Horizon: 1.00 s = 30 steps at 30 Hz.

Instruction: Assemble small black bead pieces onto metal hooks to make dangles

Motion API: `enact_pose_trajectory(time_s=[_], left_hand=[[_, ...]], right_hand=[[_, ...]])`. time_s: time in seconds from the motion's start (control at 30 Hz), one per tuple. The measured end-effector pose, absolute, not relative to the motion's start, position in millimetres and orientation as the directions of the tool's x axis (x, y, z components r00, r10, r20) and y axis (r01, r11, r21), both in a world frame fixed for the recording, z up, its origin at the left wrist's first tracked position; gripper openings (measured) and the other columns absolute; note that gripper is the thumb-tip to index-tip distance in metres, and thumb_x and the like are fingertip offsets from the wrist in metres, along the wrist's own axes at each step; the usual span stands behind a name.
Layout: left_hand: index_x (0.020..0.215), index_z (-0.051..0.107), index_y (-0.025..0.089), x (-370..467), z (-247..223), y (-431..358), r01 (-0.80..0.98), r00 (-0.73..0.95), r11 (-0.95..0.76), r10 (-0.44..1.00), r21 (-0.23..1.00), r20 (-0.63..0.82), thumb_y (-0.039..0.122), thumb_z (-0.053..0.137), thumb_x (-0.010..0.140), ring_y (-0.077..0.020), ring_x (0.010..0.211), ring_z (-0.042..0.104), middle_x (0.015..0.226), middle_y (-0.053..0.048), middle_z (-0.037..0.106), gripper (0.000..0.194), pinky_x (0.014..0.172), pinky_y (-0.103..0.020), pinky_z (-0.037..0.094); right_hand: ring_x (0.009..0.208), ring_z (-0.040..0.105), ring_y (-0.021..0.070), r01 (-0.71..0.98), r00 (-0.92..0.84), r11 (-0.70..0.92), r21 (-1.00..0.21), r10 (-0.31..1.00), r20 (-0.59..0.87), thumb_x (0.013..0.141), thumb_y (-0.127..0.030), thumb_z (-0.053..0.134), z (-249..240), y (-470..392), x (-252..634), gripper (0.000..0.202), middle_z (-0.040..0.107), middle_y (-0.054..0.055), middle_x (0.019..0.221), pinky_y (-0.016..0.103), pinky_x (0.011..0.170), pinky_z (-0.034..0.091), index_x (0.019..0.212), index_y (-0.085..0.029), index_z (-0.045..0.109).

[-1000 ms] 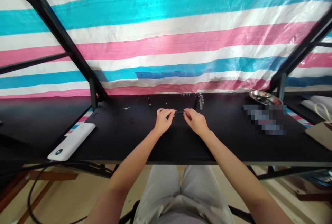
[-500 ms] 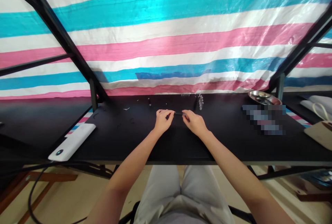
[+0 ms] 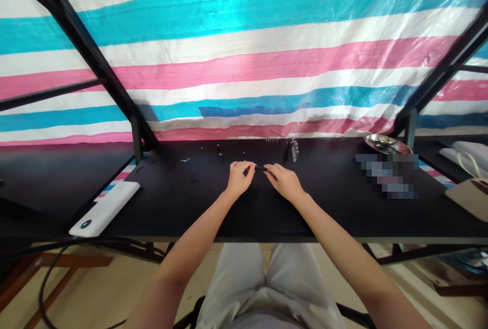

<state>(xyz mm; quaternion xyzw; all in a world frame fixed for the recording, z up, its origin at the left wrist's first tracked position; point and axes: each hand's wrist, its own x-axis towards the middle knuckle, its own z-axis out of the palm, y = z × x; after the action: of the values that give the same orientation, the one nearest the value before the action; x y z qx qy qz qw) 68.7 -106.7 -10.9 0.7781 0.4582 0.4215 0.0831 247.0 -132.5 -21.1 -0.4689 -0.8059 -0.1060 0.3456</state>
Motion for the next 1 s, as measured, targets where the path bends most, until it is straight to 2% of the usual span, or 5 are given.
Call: enact_pose_trajectory(time_s=[0.4,0.63,0.73,0.83,1.0], left_hand=[[0.082,0.063,0.02,68.4,-11.1,-106.1,0.594,0.24,-0.596,0.772,0.54,0.588,0.028,0.045,0.086,-0.0138,0.073,0.06,0.072,0.001,0.067,0.02,0.083,-0.033,0.038],[0.09,0.063,0.021,67.7,-9.1,-109.9,0.529,0.278,-0.617,0.775,0.582,0.568,0.031,0.039,0.089,-0.0141,0.078,0.06,0.075,0.0,0.067,0.026,0.087,-0.034,0.039],[0.096,0.062,0.021,70.2,-8.6,-111.5,0.485,0.291,-0.617,0.782,0.62,0.551,0.036,0.048,0.085,-0.015,0.079,0.061,0.078,-0.001,0.067,0.024,0.087,-0.034,0.04],[0.091,0.064,0.02,73.5,-9.9,-111.8,0.417,0.317,-0.617,0.787,0.668,0.529,0.039,0.059,0.077,-0.0151,0.076,0.061,0.078,-0.002,0.067,0.025,0.082,-0.032,0.045],[0.086,0.066,0.018,75.1,-10.8,-112.9,0.323,0.278,-0.558,0.828,0.765,0.487,0.039,0.06,0.076,-0.0151,0.077,0.061,0.082,-0.004,0.067,0.024,0.077,-0.03,0.048]], right_hand=[[0.069,0.059,0.0147,0.796,-0.31,0.557,-0.238,0.711,0.631,0.089,-0.025,0.038,-19.2,-132.7,247.1,0.023,0.062,0.007,0.087,0.024,0.059,0.045,0.103,-0.017,0.055],[0.073,0.061,0.0166,0.763,-0.285,0.573,-0.297,0.712,0.642,0.089,-0.026,0.038,-22.1,-129.9,247.6,0.022,0.062,0.008,0.088,0.026,0.061,0.048,0.103,-0.018,0.053],[0.076,0.062,0.0169,0.722,-0.26,0.602,-0.342,0.694,0.672,0.089,-0.027,0.039,-23.6,-129.5,247.5,0.023,0.063,0.008,0.089,0.028,0.066,0.05,0.105,-0.018,0.052],[0.072,0.062,0.0151,0.662,-0.225,0.619,-0.422,0.702,0.676,0.088,-0.028,0.04,-23.4,-131.6,246.1,0.022,0.063,0.007,0.086,0.026,0.066,0.05,0.105,-0.018,0.051],[0.066,0.061,0.0138,0.599,-0.224,0.617,-0.511,0.742,0.632,0.086,-0.027,0.042,-23.4,-135.3,241.7,0.021,0.062,0.005,0.083,0.025,0.062,0.049,0.104,-0.018,0.05]])
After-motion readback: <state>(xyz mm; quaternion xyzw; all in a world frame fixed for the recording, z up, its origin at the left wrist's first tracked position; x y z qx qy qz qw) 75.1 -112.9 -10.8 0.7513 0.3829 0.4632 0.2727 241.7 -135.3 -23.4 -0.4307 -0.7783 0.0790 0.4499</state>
